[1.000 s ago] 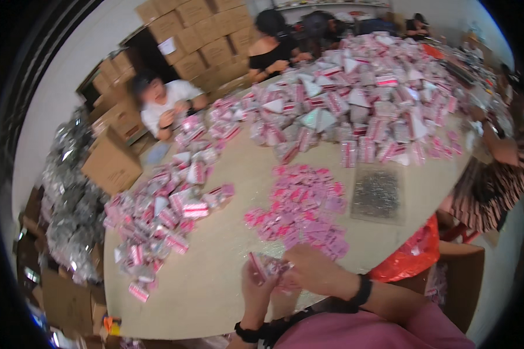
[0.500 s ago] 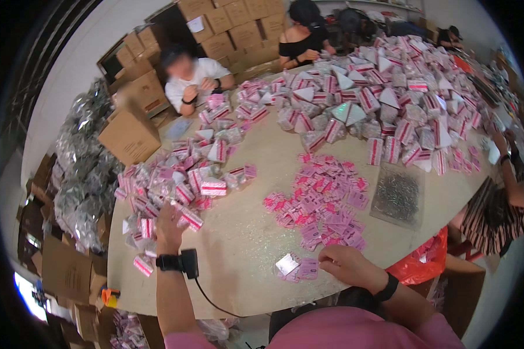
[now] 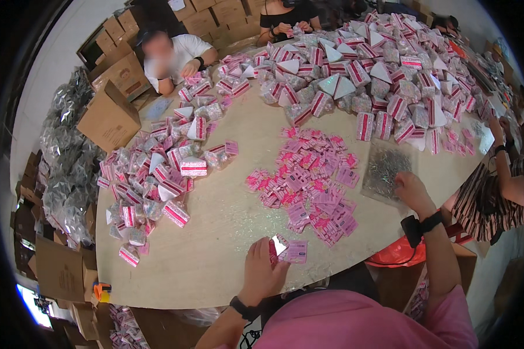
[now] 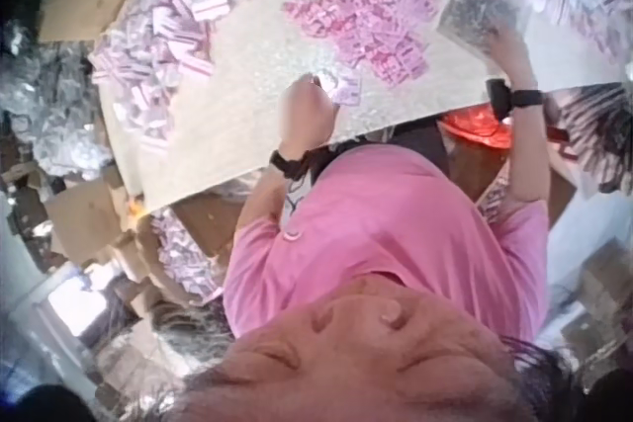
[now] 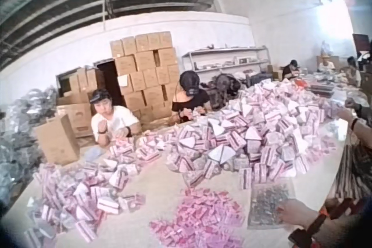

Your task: Packing small objects into pink and white pyramid-shaped bags at a large table.

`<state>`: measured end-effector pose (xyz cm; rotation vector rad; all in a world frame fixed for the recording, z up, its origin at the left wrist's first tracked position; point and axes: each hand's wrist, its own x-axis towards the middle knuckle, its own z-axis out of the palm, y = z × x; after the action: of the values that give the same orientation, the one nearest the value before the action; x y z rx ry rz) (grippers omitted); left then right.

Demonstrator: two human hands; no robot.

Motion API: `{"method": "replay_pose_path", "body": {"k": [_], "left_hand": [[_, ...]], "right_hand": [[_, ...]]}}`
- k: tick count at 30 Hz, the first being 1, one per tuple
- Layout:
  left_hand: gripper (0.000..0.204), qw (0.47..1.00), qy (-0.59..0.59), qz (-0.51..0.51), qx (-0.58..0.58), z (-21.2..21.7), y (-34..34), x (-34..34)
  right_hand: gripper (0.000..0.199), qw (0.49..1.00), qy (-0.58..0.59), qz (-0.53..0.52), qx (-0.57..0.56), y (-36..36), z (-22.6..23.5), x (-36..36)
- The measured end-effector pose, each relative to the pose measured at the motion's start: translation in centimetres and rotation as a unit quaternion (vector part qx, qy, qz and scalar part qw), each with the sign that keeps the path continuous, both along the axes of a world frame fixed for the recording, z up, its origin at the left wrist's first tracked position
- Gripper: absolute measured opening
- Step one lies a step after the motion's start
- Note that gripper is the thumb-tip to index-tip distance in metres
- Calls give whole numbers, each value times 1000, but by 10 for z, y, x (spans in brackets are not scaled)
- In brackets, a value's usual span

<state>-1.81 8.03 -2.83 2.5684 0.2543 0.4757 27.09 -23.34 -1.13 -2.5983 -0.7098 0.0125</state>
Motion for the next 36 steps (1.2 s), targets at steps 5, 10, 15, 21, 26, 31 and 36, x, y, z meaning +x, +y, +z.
{"method": "replay_pose_path", "body": {"k": [5,10,15,21,26,31,36], "left_hand": [[57,1000,23,-16,-2,-13,8,14],[54,999,15,29,-12,20,-6,32],[53,994,-75,52,-58,13,10,37],[56,942,-42,72,-326,35,11,50],[57,892,-83,56,-441,18,19,55],[54,898,-72,59,-431,17,20,54],[42,883,-37,63,-464,28,14,52]], "right_hand": [[12,997,-48,-30,-52,10,-25,4],[8,999,-36,-27,-31,-9,-40,19],[8,993,22,-47,103,-15,-16,25],[14,971,61,-87,214,-20,24,23],[13,931,141,-117,315,-22,29,21],[12,931,169,-109,304,-17,19,18],[9,892,256,-132,350,-12,20,12]]}}
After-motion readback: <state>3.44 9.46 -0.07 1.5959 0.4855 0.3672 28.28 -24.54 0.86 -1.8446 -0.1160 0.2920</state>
